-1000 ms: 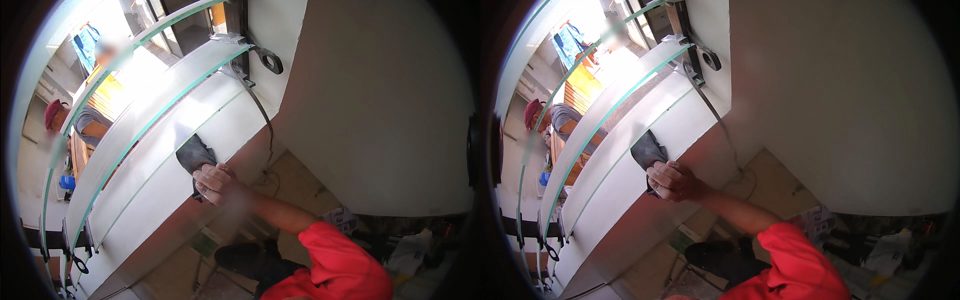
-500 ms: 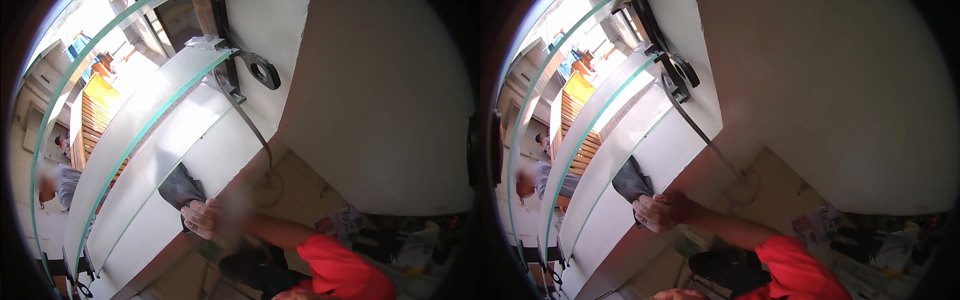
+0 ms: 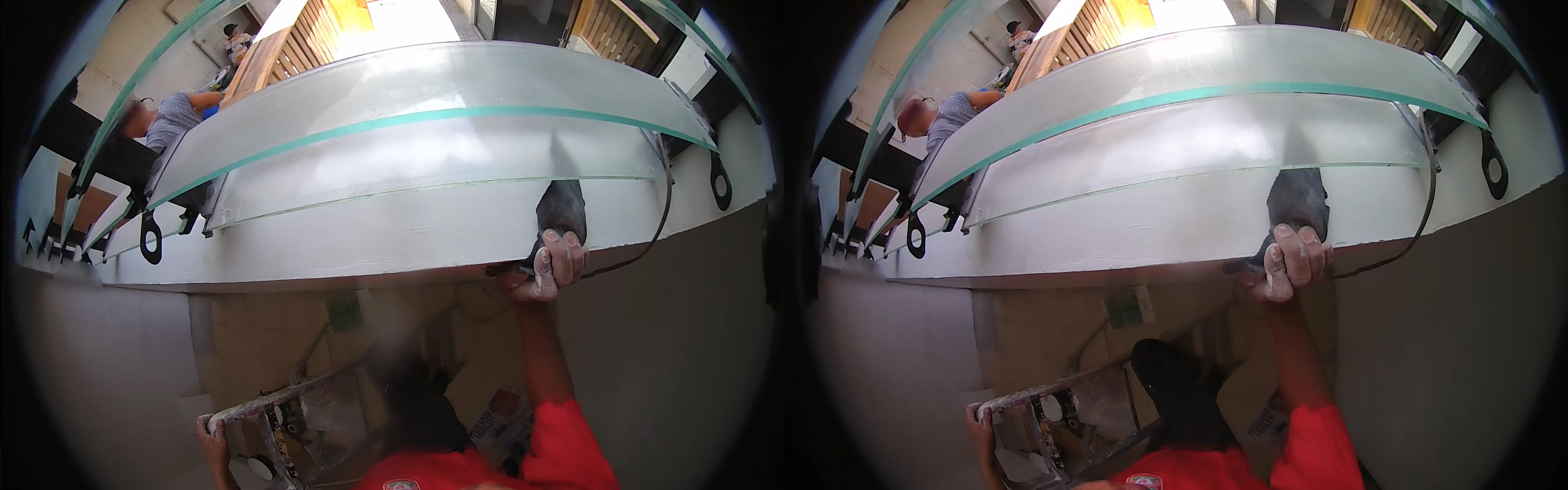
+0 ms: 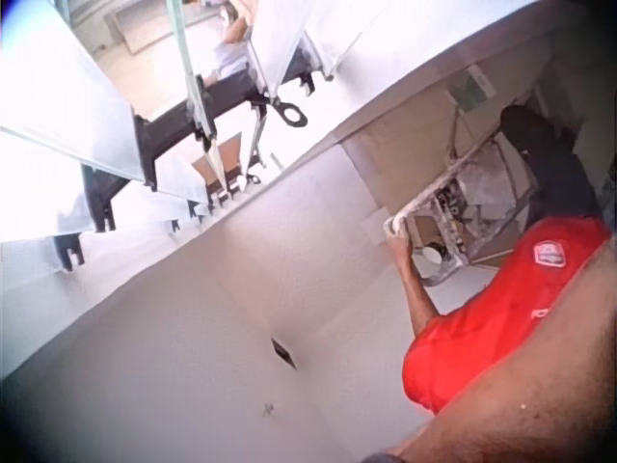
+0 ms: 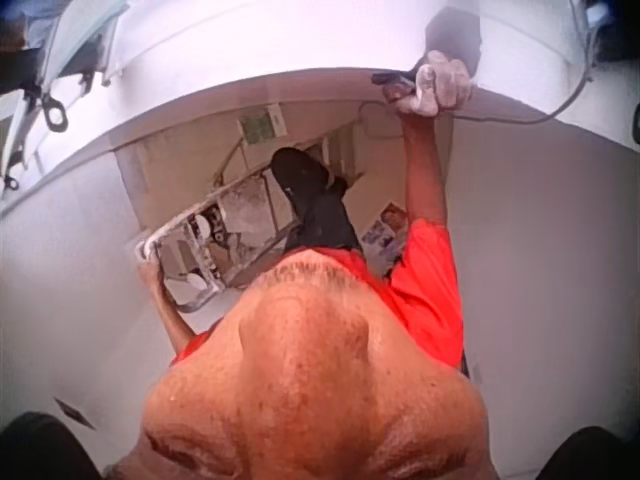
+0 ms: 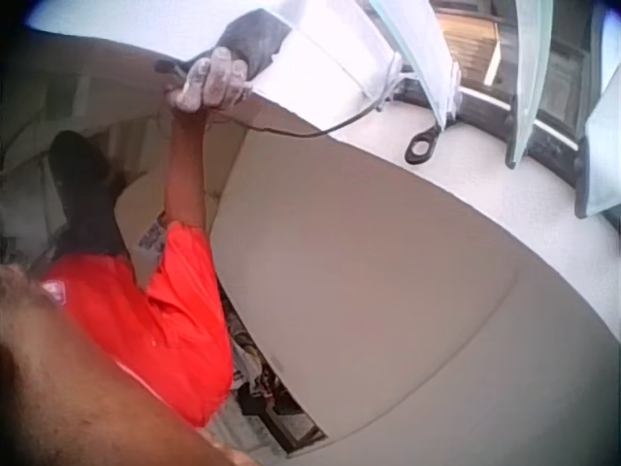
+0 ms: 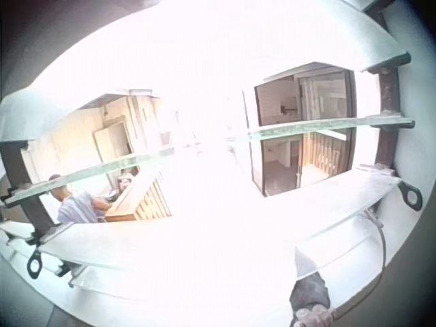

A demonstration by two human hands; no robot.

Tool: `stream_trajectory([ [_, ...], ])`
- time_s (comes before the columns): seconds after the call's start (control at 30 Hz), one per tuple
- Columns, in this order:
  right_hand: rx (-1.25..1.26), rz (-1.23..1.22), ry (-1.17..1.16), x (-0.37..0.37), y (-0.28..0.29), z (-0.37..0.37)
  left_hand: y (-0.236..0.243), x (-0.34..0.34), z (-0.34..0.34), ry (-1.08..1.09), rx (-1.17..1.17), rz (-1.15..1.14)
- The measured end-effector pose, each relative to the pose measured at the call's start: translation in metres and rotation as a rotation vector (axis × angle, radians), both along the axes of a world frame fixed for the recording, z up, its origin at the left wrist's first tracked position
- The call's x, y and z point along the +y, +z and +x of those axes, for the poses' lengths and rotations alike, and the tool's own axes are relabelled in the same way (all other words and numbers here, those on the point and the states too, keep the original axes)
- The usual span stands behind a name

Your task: The person uses a putty knife to apply white wall compound to the wall beneath a glass-paneled window. They repeatedly scoop compound from a bucket and spread it along the wall surface, working in short strokes.

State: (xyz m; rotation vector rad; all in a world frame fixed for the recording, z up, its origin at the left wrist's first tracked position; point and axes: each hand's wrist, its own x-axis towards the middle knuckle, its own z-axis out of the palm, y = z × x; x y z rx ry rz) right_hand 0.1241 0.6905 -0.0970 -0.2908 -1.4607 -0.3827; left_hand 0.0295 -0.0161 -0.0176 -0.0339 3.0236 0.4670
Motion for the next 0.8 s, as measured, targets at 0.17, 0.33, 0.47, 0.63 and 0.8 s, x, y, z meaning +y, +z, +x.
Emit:
stream_trajectory([
  [0.17, -0.1, -0.009, -0.041, -0.003, 0.006, 0.005, 0.013, 0.026, -0.001, -0.016, 0.043, -0.003],
  [0.33, -0.184, -0.015, -0.058, -0.009, 0.018, 0.013, 0.026, 0.039, 0.003, 0.036, 0.014, -0.136],
  [0.47, -0.303, -0.005, -0.084, -0.012, 0.024, 0.015, 0.029, 0.043, 0.003, 0.042, 0.022, -0.097],
  [0.63, -0.26, 0.063, -0.11, -0.008, 0.024, 0.011, 0.034, 0.047, -0.004, 0.067, 0.002, -0.061],
  [0.8, -0.335, 0.021, -0.147, -0.017, 0.028, 0.017, 0.039, 0.048, -0.003, 0.118, -0.033, -0.036],
])
